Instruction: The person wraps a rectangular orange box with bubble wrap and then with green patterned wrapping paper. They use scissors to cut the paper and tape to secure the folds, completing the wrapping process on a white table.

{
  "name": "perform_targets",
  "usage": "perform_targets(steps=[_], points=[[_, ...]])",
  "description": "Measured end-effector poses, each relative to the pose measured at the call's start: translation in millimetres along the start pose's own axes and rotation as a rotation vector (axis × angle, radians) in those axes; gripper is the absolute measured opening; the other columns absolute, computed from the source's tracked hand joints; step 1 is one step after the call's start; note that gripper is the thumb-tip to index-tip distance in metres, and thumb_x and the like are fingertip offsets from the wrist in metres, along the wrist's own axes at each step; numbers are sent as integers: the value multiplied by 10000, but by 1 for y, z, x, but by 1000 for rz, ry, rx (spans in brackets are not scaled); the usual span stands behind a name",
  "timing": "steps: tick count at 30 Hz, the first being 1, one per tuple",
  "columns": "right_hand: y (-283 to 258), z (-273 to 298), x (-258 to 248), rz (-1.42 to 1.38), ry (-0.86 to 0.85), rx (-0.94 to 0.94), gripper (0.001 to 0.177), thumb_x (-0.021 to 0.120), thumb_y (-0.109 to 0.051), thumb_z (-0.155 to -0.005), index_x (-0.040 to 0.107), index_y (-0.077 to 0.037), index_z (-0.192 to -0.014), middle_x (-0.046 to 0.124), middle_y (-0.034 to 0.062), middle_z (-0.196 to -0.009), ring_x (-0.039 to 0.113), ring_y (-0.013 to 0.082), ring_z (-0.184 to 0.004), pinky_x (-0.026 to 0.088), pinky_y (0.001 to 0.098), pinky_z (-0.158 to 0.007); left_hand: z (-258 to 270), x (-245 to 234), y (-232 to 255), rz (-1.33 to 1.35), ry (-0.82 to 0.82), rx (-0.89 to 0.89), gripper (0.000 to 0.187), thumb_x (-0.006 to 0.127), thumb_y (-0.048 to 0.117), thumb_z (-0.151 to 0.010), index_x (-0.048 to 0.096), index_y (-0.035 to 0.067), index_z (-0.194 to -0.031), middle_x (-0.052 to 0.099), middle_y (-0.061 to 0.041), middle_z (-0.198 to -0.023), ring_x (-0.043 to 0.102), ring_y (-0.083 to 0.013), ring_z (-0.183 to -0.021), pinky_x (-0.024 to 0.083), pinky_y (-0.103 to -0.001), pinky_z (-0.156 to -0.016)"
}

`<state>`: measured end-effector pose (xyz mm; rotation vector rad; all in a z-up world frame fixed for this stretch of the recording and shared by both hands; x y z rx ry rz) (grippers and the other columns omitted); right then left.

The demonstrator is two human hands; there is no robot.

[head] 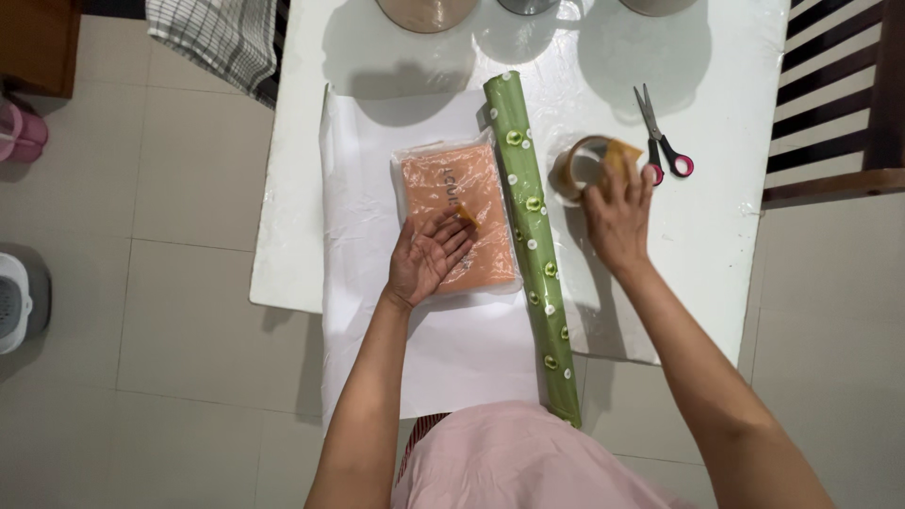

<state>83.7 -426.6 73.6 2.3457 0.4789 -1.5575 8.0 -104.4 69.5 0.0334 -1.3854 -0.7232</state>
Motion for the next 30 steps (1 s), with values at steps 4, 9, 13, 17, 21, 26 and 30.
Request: perform_targets(steps=[4, 9, 13, 17, 21, 26, 30], points=[[-19, 8, -17, -91, -95, 33, 78, 689, -66, -972, 649, -46, -1036, 493, 193, -1500, 288, 412, -1549, 167, 601, -1287, -2, -2, -1, 13, 5, 4, 821, 478, 655, -994, 405, 50, -1544, 434, -230, -1549, 411, -348, -1480, 314, -446, -1273], [-48, -7, -44, -151, 53, 111, 425, 709, -64, -883, 672, -65, -1307, 535, 176, -1460, 395, 377, -1450, 262, 554, -1231, -1, -3, -2, -6, 34, 9, 820, 498, 657, -981, 428, 53, -1531, 474, -211, -1519, 446, -323, -1452, 338, -435, -1256], [-102, -26, -56, -481, 78, 140, 331, 792, -172, -900, 647, -65, -1178, 579, 150, -1242, 508, 349, -1236, 405, 493, -1072, -3, -7, -4, -30, 39, 11, 812, 506, 660, -978, 444, 57, -1518, 488, -202, -1500, 467, -308, -1434, 362, -425, -1248], [-150, -52, -55, -541, 49, 120, 353, 852, -281, -835, 677, -44, -1028, 603, 130, -1113, 525, 344, -1108, 436, 473, -938, -5, -11, -7, -25, 49, 14, 831, 512, 678, -1006, 460, 42, -1538, 486, -204, -1474, 470, -299, -1393, 373, -431, -1234], [-166, -59, -51, -578, -4, 213, 229, 811, -204, -828, 683, -36, -918, 623, 131, -1142, 529, 350, -1137, 433, 470, -956, -5, -12, -7, -68, 68, -2, 848, 506, 706, -940, 455, 74, -1503, 477, -198, -1513, 467, -298, -1429, 377, -433, -1222], [-163, -56, -41, -596, -21, 258, 131, 769, -128, -857, 704, -22, -894, 642, 142, -1158, 521, 359, -1161, 425, 473, -999, -6, -9, -6, -68, 80, 4, 886, 491, 732, -929, 447, 62, -1507, 432, -243, -1540, 435, -321, -1467, 354, -436, -1248], [-157, -54, -32, -661, -28, 288, 109, 755, -127, -866, 719, -29, -896, 648, 139, -1176, 522, 355, -1180, 431, 458, -1017, -5, -10, -6, -91, 84, 2, 917, 487, 750, -910, 448, 54, -1506, 425, -264, -1539, 432, -340, -1465, 347, -434, -1238]])
Point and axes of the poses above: each hand's wrist, its own z-axis away from the middle knuckle, its own x-axis out of the palm, y = z × x, the point moved 3 cm from there along -z, towards the middle knuckle
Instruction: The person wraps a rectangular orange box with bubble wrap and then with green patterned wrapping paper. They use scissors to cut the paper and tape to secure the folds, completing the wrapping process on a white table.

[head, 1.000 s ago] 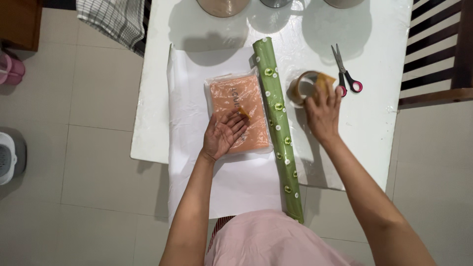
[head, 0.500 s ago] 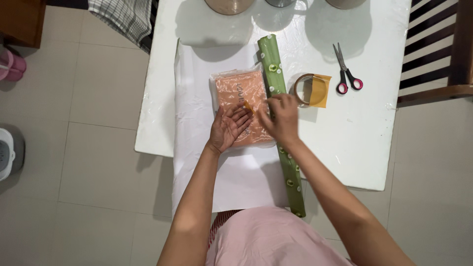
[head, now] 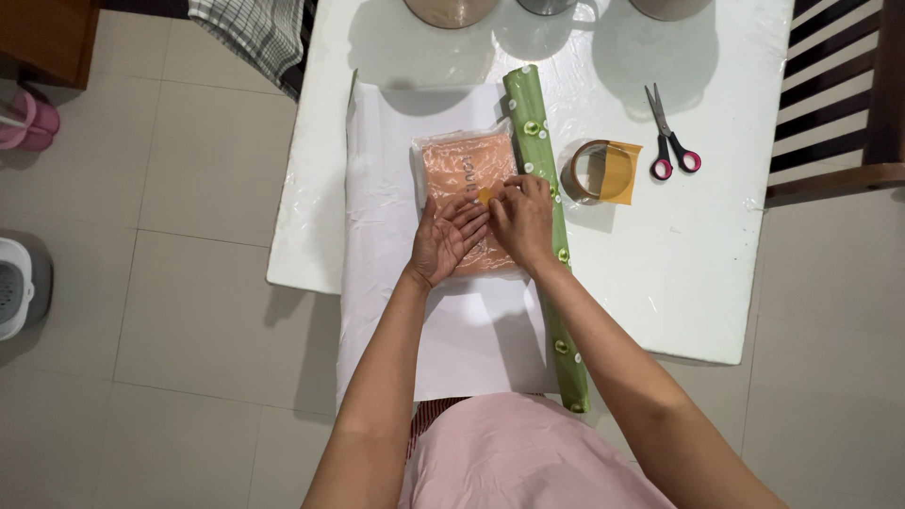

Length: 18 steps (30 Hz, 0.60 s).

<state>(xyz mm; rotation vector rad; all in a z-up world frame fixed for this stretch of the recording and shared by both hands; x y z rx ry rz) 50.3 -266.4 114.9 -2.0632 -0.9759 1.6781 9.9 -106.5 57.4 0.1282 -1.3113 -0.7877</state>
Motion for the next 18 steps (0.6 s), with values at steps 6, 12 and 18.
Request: perform_targets(steps=[6, 12, 18], points=[[7, 4, -4, -20, -10, 46, 107, 750, -134, -868, 728, -38, -911, 651, 116, -1188, 522, 336, -1191, 404, 460, -1026, -2, -8, -4, 18, 15, -15, 947, 478, 755, -925, 449, 3, -1499, 437, -259, -1513, 450, -343, -1456, 361, -440, -1243], [24, 7, -11, 36, -29, 106, 98, 752, -154, -871, 739, -61, -900, 630, 121, -1218, 480, 329, -1230, 357, 492, -1072, -2, -4, -3, -39, -54, -28, 970, 478, 762, -972, 469, -38, -1520, 480, -291, -1538, 479, -336, -1458, 383, -407, -1251], [92, -13, -37, 160, -49, 210, 161, 715, -228, -915, 754, -73, -900, 606, 162, -1223, 431, 348, -1257, 309, 535, -1105, 6, 8, 5, -36, 37, 12, 932, 482, 762, -889, 297, 158, -1573, 459, -278, -1521, 464, -360, -1441, 402, -421, -1211]])
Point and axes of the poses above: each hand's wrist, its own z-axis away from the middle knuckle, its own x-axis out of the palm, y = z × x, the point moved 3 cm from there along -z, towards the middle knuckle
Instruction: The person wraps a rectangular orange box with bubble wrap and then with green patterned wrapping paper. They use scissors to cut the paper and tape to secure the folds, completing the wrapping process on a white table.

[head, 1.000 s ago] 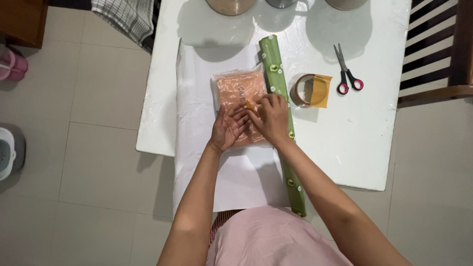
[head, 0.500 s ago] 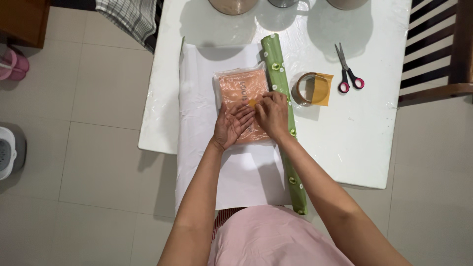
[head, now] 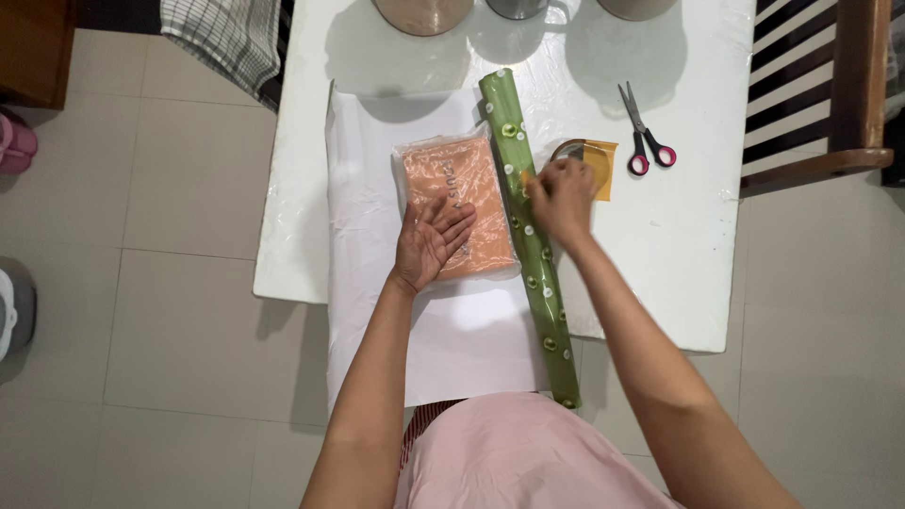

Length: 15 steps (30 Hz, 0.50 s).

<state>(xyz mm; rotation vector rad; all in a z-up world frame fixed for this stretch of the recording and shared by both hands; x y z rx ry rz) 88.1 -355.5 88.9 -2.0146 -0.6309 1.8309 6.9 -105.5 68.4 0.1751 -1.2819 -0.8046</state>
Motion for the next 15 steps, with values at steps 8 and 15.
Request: perform_targets(steps=[8, 15], points=[[46, -52, -14, 209, -30, 60, 277, 742, -345, -887, 811, -77, -891, 614, 154, -1224, 393, 395, -1223, 260, 533, -1051, 0, 6, 1, -4, 15, -4, 959, 494, 763, -888, 298, 124, -1576, 473, -270, -1511, 471, -351, -1438, 392, -413, -1216], [35, -67, -15, 422, -87, 110, 416, 794, -476, -813, 812, -60, -828, 615, 186, -1167, 408, 412, -1157, 274, 549, -992, 1, 8, 2, 1, 11, 2, 967, 504, 757, -891, 286, 120, -1585, 486, -266, -1492, 480, -347, -1432, 400, -415, -1216]])
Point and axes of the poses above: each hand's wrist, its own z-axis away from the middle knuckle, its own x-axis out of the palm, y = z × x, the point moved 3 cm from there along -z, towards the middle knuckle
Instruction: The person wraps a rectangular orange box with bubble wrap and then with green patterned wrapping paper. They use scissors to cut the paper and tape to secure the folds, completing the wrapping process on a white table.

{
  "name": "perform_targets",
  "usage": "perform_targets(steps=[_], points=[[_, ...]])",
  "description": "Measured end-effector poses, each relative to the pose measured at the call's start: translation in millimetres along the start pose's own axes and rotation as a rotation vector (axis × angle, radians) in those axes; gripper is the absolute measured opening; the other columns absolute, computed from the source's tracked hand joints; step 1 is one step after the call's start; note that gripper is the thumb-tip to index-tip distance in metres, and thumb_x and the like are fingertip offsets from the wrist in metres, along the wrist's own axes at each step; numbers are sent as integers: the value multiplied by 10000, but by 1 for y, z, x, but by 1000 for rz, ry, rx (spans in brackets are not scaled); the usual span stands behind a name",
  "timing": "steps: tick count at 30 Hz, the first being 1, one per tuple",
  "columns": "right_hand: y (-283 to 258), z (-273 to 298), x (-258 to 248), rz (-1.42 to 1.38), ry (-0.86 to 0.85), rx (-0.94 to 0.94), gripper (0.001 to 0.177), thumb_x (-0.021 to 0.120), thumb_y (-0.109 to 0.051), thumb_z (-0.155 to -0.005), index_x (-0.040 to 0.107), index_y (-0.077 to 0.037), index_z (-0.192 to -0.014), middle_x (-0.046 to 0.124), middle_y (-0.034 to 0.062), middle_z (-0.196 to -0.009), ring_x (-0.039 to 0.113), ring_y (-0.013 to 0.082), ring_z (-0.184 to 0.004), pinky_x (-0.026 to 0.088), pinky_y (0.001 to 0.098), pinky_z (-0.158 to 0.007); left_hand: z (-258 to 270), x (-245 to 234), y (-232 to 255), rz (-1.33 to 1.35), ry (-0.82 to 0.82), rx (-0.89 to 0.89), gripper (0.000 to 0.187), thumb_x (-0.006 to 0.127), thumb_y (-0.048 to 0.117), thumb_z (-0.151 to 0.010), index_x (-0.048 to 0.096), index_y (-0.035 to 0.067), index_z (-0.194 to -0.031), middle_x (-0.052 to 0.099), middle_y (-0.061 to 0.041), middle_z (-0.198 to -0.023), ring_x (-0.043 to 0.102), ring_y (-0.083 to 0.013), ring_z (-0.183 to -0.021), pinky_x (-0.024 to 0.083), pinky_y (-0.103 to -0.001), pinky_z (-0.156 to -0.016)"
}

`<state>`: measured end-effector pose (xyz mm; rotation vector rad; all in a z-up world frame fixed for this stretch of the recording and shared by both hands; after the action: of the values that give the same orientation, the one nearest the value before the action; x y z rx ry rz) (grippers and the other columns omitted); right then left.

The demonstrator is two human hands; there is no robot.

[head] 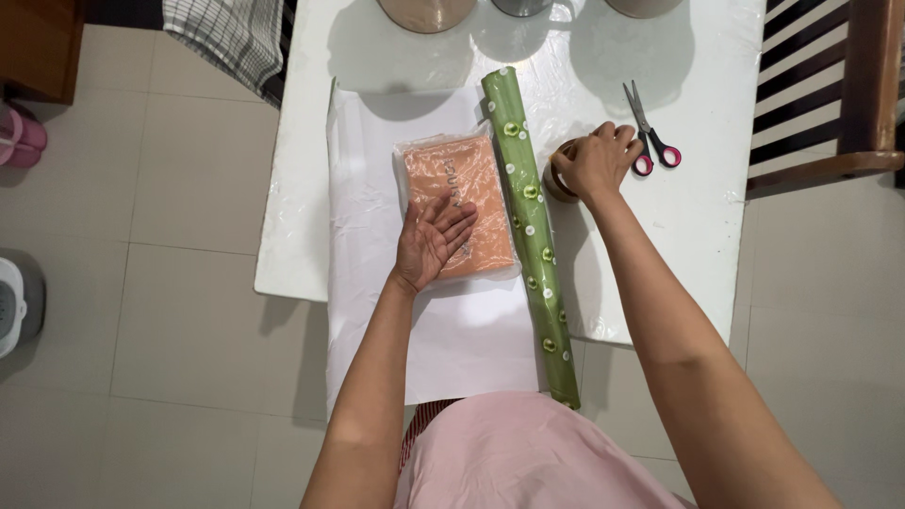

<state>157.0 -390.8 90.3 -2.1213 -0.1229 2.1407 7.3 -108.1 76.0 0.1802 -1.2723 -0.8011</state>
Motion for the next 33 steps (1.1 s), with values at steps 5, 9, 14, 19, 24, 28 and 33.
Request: perform_targets(steps=[5, 9, 14, 19, 24, 28, 33], points=[[-12, 0, -11, 134, 95, 11, 473, 821, -482, -724, 801, -14, -794, 617, 183, -1138, 420, 406, -1146, 281, 539, -1003, 0, 0, -1, -21, 4, 10, 963, 505, 757, -888, 294, 122, -1579, 503, -262, -1479, 494, -344, -1417, 413, -406, -1203], [-26, 18, -20, 25, 238, -60, 424, 825, -336, -759, 718, -27, -1028, 591, 171, -1170, 443, 377, -1165, 296, 523, -1034, -3, -4, -4, -17, 41, -2, 909, 510, 732, -901, 336, 117, -1548, 534, -256, -1451, 529, -337, -1390, 446, -394, -1180], [-42, 71, -15, -69, 496, -198, 561, 837, -232, -681, 583, -51, -1148, 546, 176, -1180, 461, 358, -1159, 336, 504, -968, -11, -15, -11, -70, 107, 19, 749, 533, 575, -984, 350, 89, -1523, 593, -247, -1388, 591, -315, -1330, 499, -381, -1129], [-13, 66, 1, -101, 310, -107, 405, 809, -120, -830, 578, -72, -1159, 554, 145, -1083, 504, 332, -1041, 372, 464, -897, -18, -21, -26, -227, 199, 110, 589, 538, 272, -1026, 271, 73, -1512, 631, -215, -1299, 663, -271, -1198, 577, -351, -1000], [0, 52, -9, -152, 448, -112, 344, 746, -46, -889, 560, -24, -1178, 585, 159, -1062, 525, 343, -999, 410, 475, -895, -26, -20, -33, -329, 293, 171, 627, 591, 140, -1014, 220, 47, -1511, 680, -207, -1185, 727, -250, -1049, 620, -307, -877], [-46, 91, 3, -672, 255, -142, 332, 644, -34, -1000, 538, 2, -1312, 630, 172, -1097, 630, 316, -1025, 506, 466, -917, -22, -9, -26, -533, 367, 259, 604, 653, 121, -991, 318, 59, -1489, 670, -163, -1098, 694, -232, -941, 605, -309, -810], [-95, 146, 28, -684, 35, -168, 482, 660, -182, -972, 485, 72, -1343, 583, 288, -1199, 596, 436, -1055, 493, 492, -910, 16, 17, 4, -1408, 768, 562, 614, 827, 215, -826, 529, 94, -1350, 541, -126, -1336, 537, -300, -1273, 478, -443, -1058]])
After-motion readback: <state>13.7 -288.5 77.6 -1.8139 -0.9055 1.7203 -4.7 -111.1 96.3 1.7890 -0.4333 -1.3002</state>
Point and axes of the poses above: each hand's wrist, its own z-axis away from the middle knuckle, its own x-axis out of the palm, y = z × x, the point moved 3 cm from there along -z, towards the middle knuckle
